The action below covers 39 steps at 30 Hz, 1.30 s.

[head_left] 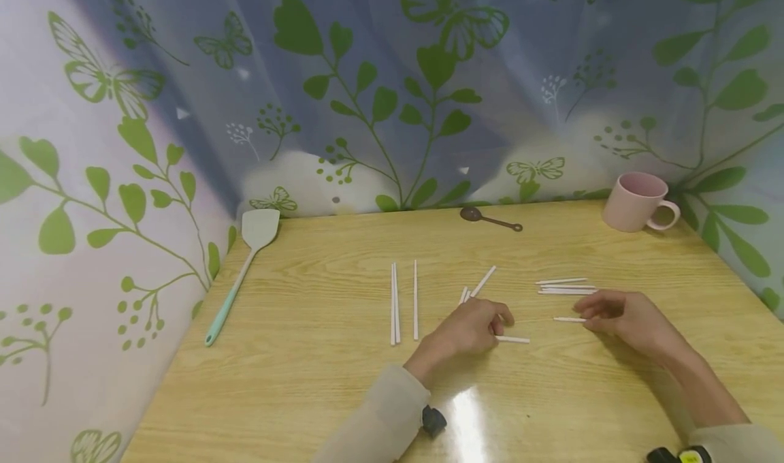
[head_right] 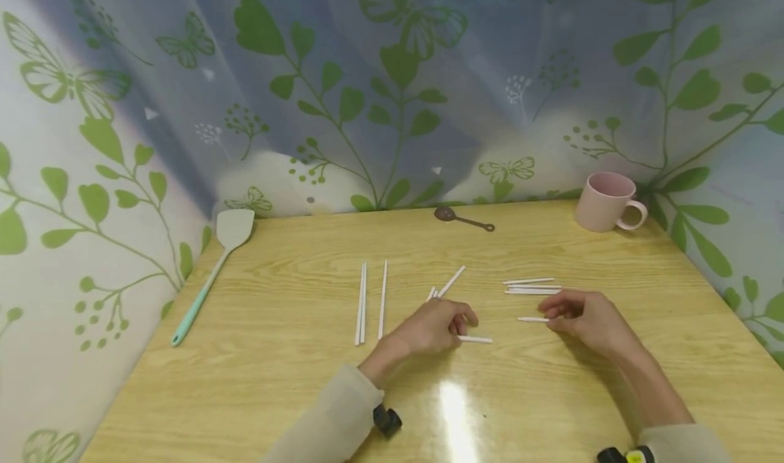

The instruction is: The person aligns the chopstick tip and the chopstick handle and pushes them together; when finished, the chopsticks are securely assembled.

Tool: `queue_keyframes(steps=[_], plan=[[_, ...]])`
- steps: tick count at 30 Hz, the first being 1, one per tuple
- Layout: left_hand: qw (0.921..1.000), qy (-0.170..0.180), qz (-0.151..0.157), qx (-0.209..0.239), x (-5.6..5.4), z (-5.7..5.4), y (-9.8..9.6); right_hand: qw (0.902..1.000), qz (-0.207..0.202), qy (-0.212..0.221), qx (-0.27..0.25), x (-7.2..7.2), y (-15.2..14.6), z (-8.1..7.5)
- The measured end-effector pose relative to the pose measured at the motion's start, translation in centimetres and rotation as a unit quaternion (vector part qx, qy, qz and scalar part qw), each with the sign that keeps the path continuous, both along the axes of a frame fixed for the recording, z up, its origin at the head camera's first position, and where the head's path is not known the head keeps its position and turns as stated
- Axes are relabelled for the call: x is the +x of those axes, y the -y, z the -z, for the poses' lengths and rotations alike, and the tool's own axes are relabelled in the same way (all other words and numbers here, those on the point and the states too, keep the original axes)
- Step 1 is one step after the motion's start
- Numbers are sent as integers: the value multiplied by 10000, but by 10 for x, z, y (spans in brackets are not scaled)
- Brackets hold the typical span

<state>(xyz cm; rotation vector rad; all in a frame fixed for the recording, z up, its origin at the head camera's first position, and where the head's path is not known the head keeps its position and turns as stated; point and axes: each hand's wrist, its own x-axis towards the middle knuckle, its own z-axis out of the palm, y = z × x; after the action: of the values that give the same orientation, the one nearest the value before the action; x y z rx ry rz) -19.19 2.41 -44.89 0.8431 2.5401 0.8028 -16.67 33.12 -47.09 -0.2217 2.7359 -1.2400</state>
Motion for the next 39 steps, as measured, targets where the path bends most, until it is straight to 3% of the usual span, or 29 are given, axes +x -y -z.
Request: queue_keyframes(steps=[7,12,16,19,25,31,39], plan=[[9995,164,-60,273,0,-2,2,9996,60,-133,222,1,2,-1],[9991,-44,49,422,-4,-3,5,9985,65,-444,328,1,1,-5],[9985,-111,61,534,-4,-7,7,9994,122,-311,109,0,1,-11],[9975,-131,-29,691,-5,-9,9,9993,266,-261,-22,0,2,-13],[9924,171,-417,1148,-7,-10,14,9970,483,-570,-217,-4,3,-14],[9886,402,-575,1332,-7,-14,19,9969,261,-608,-423,-5,4,-15],[9847,549,-617,1534,-9,-17,26,9994,-92,-184,-266,-6,8,-17]])
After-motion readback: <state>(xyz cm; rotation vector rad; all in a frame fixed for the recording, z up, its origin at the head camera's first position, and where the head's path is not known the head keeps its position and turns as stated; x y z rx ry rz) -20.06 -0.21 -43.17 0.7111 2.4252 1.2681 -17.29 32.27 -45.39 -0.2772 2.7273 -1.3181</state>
